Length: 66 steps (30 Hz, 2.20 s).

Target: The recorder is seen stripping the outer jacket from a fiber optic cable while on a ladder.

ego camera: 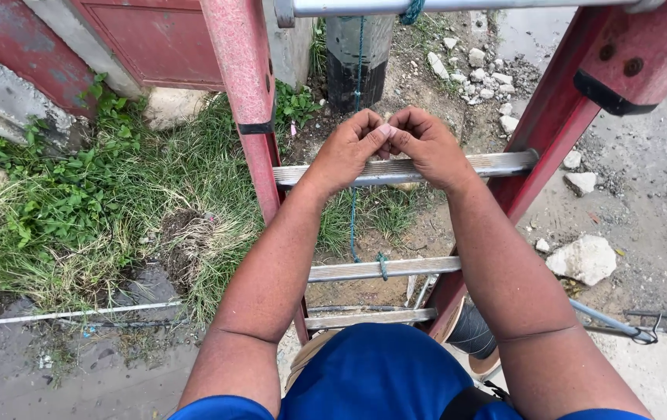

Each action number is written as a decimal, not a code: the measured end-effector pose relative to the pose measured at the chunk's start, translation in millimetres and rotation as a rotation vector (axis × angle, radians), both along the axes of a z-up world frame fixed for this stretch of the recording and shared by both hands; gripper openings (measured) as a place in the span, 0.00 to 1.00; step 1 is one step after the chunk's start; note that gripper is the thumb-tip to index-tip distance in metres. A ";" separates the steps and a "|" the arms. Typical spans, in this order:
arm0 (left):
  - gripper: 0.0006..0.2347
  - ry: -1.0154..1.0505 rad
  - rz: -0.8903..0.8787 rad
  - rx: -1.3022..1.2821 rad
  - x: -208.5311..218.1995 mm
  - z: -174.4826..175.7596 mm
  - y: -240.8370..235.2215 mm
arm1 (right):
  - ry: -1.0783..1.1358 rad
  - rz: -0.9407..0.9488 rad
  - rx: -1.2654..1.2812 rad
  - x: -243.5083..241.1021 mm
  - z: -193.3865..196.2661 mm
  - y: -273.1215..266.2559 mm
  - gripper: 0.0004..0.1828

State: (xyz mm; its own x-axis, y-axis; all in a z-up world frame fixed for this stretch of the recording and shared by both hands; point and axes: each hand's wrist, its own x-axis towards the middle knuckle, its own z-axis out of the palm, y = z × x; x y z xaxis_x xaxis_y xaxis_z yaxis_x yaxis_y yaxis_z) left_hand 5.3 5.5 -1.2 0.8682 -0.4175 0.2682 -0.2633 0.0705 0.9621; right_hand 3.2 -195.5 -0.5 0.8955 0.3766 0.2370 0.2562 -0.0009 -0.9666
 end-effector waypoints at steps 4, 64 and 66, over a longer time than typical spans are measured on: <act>0.09 0.048 0.017 -0.014 -1.3 1.6 -3.7 | 0.050 -0.005 0.007 1.8 -0.3 -1.3 0.07; 0.09 0.068 -0.034 -0.026 2.0 -7.6 -4.5 | -0.032 0.022 0.042 10.7 -17.9 -9.5 0.04; 0.09 0.051 -0.036 -0.027 2.1 -6.9 -5.7 | -0.034 0.037 0.066 11.2 -17.6 -10.5 0.04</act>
